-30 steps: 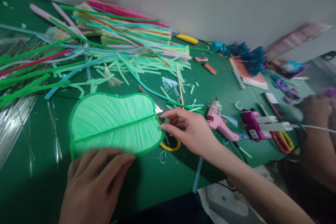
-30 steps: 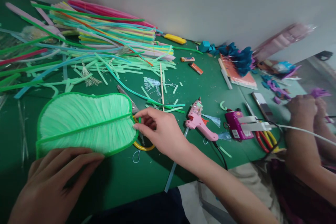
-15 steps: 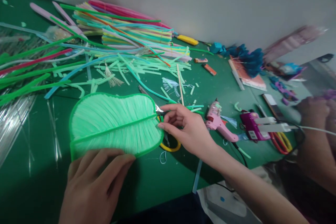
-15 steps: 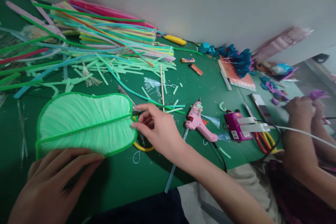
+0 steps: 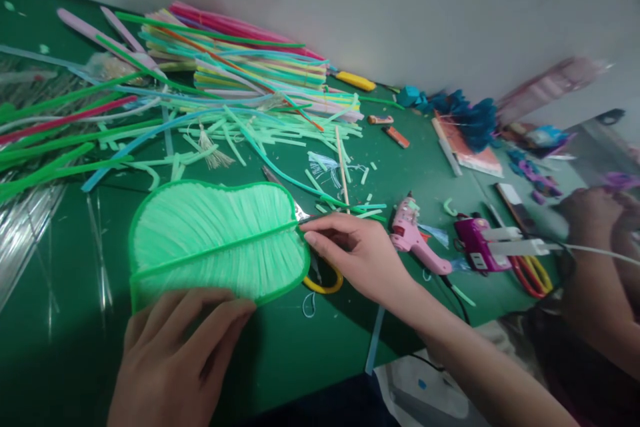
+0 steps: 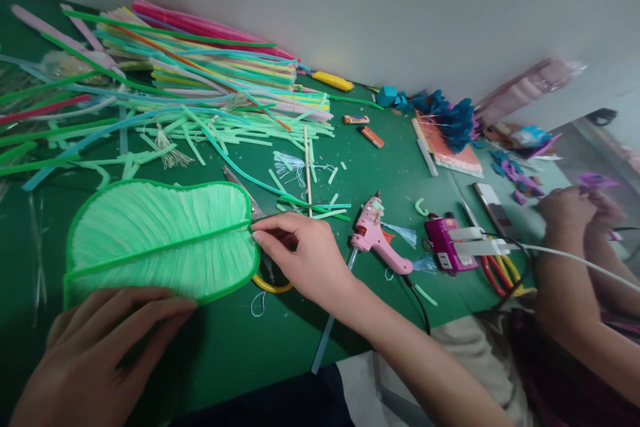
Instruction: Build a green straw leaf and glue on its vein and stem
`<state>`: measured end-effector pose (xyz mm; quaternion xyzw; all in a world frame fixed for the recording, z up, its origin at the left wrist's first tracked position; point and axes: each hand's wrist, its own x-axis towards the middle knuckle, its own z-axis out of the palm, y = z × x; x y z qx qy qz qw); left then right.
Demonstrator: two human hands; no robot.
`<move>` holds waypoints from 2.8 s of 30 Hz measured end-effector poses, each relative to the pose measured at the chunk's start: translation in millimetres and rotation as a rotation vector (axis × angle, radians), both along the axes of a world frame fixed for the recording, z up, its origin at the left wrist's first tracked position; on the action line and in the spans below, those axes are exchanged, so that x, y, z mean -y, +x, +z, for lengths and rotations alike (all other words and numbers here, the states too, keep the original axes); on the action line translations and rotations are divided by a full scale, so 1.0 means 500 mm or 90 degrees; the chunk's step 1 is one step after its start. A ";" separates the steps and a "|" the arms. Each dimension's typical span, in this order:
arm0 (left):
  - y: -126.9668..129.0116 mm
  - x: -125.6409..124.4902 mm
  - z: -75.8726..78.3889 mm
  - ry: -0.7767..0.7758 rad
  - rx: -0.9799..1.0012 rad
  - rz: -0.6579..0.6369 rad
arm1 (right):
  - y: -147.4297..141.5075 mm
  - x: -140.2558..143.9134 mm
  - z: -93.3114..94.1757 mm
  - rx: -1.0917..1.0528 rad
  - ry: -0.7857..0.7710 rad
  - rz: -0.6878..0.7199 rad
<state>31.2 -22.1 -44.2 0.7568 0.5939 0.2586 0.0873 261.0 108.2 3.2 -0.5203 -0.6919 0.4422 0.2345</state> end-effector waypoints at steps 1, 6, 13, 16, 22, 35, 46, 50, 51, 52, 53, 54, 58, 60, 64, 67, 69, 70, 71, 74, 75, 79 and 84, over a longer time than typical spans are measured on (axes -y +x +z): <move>0.000 0.000 -0.001 -0.002 -0.001 0.001 | 0.002 0.001 0.004 0.005 -0.003 0.015; 0.003 -0.003 0.000 -0.003 0.000 0.013 | 0.013 0.006 0.019 -0.004 -0.048 0.086; 0.008 -0.005 0.007 0.005 0.014 0.020 | 0.018 0.002 0.023 -0.021 -0.029 0.086; 0.009 -0.004 0.010 0.007 0.018 0.024 | 0.016 0.001 0.023 -0.025 0.021 0.080; 0.009 -0.003 0.011 0.003 0.027 0.026 | 0.013 0.000 0.028 -0.069 0.135 0.030; -0.002 -0.002 -0.009 0.023 0.004 0.028 | 0.088 0.037 0.069 -0.102 0.191 -0.082; -0.019 -0.006 -0.036 0.078 -0.089 -0.007 | 0.168 0.089 0.066 -0.219 0.210 -0.215; -0.023 -0.004 -0.038 0.083 -0.104 -0.012 | 0.146 0.087 0.073 -0.113 0.244 -0.078; -0.024 -0.003 -0.038 0.082 -0.105 -0.012 | 0.136 0.085 0.075 -0.061 0.255 -0.043; -0.025 -0.003 -0.039 0.084 -0.105 -0.011 | 0.125 0.083 0.078 -0.004 0.274 -0.011; -0.025 -0.003 -0.039 0.082 -0.104 -0.011 | 0.114 0.080 0.082 0.054 0.300 0.022; -0.025 -0.004 -0.039 0.081 -0.103 -0.011 | 0.104 0.078 0.086 0.114 0.327 0.060; -0.022 -0.007 -0.039 0.069 -0.094 -0.011 | 0.069 0.062 0.099 0.236 0.365 0.191; -0.020 -0.007 -0.037 0.071 -0.085 -0.010 | 0.059 0.053 0.100 0.254 0.358 0.219; -0.019 -0.006 -0.033 0.066 -0.075 -0.009 | 0.051 0.041 0.097 0.261 0.361 0.245; -0.019 -0.003 -0.031 0.060 -0.070 -0.004 | 0.049 0.037 0.094 0.262 0.358 0.253; -0.018 -0.002 -0.031 0.061 -0.063 -0.006 | 0.046 0.036 0.094 0.256 0.347 0.247; -0.018 -0.002 -0.031 0.058 -0.060 -0.006 | 0.044 0.034 0.095 0.248 0.337 0.241; -0.017 -0.002 -0.031 0.055 -0.058 -0.005 | 0.041 0.033 0.095 0.239 0.324 0.230; -0.016 -0.003 -0.032 0.049 -0.055 -0.002 | 0.029 0.024 0.099 0.197 0.256 0.181; -0.015 -0.004 -0.032 0.050 -0.054 -0.002 | 0.026 0.021 0.099 0.179 0.224 0.163; -0.013 -0.003 -0.030 0.049 -0.051 -0.004 | 0.025 0.009 0.100 0.089 0.118 0.120; -0.010 0.001 -0.027 0.041 -0.047 0.006 | 0.047 -0.012 0.104 0.022 0.123 0.016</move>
